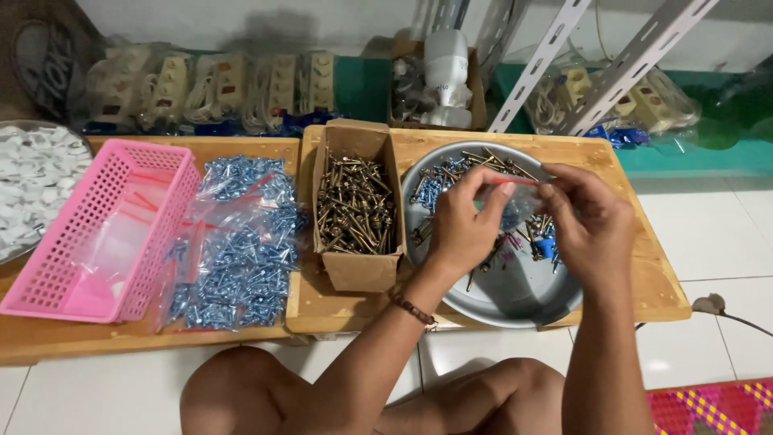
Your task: The person sorts blue plastic fasteners and metal screws into small plastic bags by hand. The person picks up the items from a tray and a box, places them into the bags, and sets the bags aside on a wooden table.
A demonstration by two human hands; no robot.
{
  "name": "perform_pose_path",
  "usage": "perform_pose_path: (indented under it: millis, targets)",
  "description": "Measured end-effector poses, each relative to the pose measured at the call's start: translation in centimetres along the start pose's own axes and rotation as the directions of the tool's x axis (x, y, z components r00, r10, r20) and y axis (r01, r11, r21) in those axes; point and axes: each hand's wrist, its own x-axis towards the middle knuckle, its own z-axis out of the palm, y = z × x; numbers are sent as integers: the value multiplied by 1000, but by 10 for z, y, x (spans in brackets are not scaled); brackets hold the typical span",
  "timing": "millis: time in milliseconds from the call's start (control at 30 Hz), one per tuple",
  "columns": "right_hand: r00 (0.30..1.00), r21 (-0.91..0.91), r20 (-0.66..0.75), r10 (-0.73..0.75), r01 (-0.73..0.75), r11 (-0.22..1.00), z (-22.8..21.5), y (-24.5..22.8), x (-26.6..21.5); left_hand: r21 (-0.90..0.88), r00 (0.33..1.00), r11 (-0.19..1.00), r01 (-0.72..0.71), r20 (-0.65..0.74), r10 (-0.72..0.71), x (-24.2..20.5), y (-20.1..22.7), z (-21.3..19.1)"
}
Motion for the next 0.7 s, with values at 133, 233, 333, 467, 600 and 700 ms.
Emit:
perform_pose_path:
  millis: [133,233,333,467,600,700]
  targets:
    - [996,-209,58,-67,78,975,-8,-57,-5,-13,993,996,-92,-69,91,-4,41,-15]
    - [987,-281,95,-133,155,947,-8,-83,-8,-8,983,986,-168,-76,167,-12,75,-39]
    - [989,-262,98,-107,130,956,0,-109,-13,-22,979,981,-193,-75,190,-24,102,-73]
    - [960,-250,237,-151,210,945,30,-156,-9,70,969,973,-220,-99,226,-40,134,-126]
    - [887,-219,439,-146,263,940,73,-196,3,202,954,951,-235,-138,266,-57,145,-183]
    - [810,-193,548,-209,365,911,124,-215,17,350,949,921,-171,-192,249,-64,137,-228]
